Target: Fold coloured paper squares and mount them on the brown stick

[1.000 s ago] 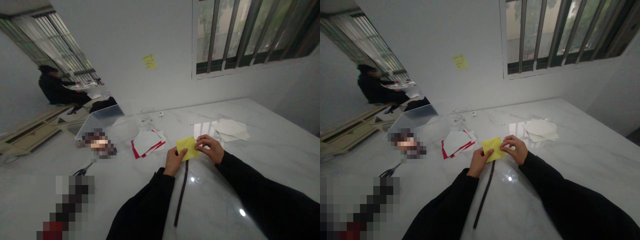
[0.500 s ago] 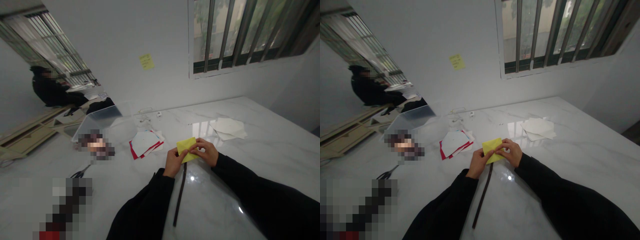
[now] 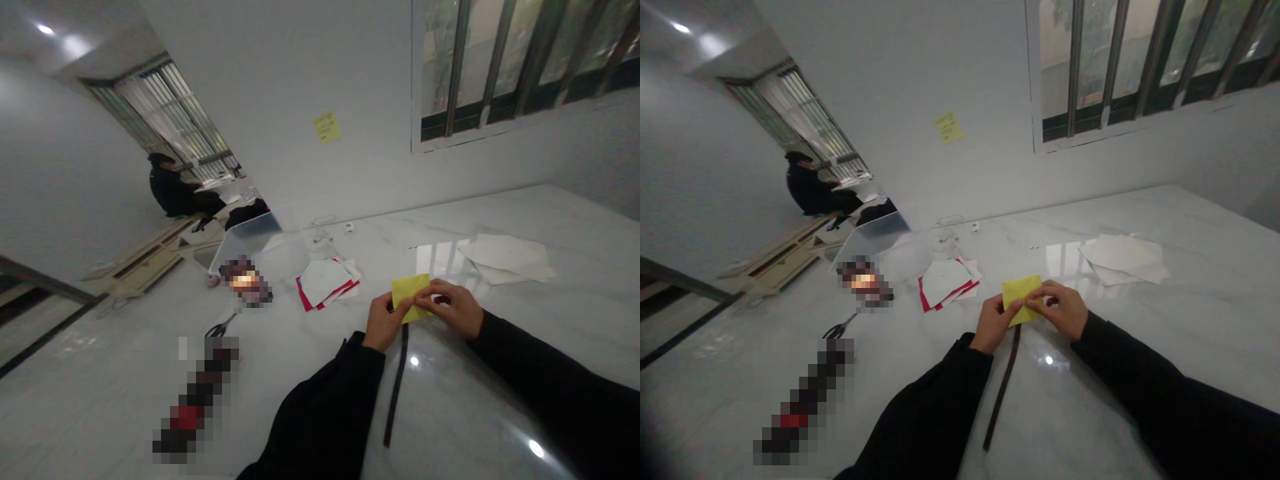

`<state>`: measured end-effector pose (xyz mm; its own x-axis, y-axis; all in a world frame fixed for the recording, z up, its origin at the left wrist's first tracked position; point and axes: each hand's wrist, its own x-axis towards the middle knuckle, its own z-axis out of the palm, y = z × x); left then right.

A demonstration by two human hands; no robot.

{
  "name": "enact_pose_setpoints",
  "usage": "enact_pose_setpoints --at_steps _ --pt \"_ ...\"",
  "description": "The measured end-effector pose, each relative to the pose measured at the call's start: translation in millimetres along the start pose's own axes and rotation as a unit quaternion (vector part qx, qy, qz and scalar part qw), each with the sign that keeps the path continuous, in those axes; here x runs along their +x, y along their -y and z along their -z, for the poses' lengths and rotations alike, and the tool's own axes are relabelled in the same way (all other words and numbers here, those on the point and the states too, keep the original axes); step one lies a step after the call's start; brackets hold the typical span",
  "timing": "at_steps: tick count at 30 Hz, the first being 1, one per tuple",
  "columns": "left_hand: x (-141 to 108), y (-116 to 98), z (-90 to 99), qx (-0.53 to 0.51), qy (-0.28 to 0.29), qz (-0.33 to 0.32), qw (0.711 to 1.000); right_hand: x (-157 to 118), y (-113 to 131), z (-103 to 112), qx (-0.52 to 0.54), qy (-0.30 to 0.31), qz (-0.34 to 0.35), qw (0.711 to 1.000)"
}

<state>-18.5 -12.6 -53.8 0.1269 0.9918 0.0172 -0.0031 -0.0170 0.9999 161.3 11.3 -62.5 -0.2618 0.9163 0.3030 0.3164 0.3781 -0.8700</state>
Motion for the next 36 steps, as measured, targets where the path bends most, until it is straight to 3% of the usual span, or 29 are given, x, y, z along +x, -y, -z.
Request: enact_pose_setpoints --at_steps 9,16,31,36 --pt "1 4 1.3 -0.016 0.009 -0.007 1.0 -1 -2 -5 0.096 0.026 -0.082 0.992" --pt "0 4 1.1 0.007 -0.012 0.005 1.0 -3 3 -8 0.213 0.002 -0.071 0.975" --pt "0 6 -1.1 0.015 -0.017 0.005 1.0 -3 8 -6 0.202 0.023 -0.096 0.974" --pt "1 7 -2.3 -0.036 -0.016 -0.011 0.999 -3 4 -6 0.206 0.026 -0.098 0.973"
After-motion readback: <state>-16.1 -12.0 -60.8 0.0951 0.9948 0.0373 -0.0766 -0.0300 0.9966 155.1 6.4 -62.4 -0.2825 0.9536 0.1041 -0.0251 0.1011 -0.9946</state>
